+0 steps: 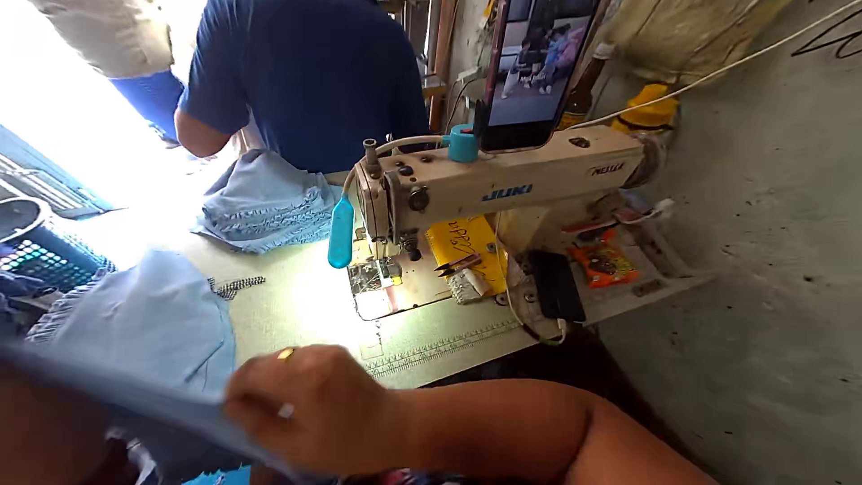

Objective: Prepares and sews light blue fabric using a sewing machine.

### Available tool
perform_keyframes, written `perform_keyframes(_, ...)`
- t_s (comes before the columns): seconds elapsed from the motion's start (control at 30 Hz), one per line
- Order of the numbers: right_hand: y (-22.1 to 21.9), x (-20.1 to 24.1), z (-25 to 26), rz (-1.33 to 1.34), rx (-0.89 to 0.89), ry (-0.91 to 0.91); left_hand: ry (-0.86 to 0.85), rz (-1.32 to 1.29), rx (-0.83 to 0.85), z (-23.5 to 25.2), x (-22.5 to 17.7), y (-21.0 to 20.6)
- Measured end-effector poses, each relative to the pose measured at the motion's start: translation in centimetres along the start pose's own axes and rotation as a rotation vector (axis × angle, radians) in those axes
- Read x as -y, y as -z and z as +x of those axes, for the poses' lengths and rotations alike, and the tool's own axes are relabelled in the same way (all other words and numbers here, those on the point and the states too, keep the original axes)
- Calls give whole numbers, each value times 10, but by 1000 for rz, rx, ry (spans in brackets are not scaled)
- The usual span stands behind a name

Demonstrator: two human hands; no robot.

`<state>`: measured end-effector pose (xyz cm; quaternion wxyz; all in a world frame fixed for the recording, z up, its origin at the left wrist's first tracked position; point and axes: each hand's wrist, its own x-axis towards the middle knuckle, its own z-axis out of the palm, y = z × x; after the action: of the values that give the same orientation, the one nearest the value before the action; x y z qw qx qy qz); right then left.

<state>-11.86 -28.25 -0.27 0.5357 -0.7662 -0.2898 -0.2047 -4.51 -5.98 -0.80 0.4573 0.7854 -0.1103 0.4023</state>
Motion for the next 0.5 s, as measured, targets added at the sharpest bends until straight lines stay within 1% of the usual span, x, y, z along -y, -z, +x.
perform_keyframes(0.03,8,-14,-6,-43,8,-143,-126,109,126,11,-5,-28)
perform_keyframes(0.07,17,-31,-13,-118,34,-311,-201,205,231,16,-9,-59)
perform_keyframes(0.1,26,-50,-22,-215,72,-473,-238,272,345,13,-8,-91)
perform_keyframes(0.13,32,-69,-33,-337,107,-585,-227,320,480,5,-1,-119)
perform_keyframes(0.17,37,-88,-45,-470,117,-624,-182,345,625,-3,6,-142)
perform_keyframes(0.2,40,-103,-59,-585,107,-611,-103,367,787,-9,9,-160)
perform_keyframes(0.23,44,-113,-72,-658,72,-555,-50,378,902,-13,12,-175)
perform_keyframes(0.3,52,-125,-91,-709,15,-384,-13,378,1003,-19,13,-194)
perform_keyframes(0.37,59,-129,-101,-735,42,-264,-52,378,1013,-19,14,-202)
perform_keyframes(0.43,66,-129,-106,-730,113,-228,-93,376,997,-16,16,-205)
perform_keyframes(0.5,71,-130,-107,-723,156,-219,-108,347,924,-23,12,-199)
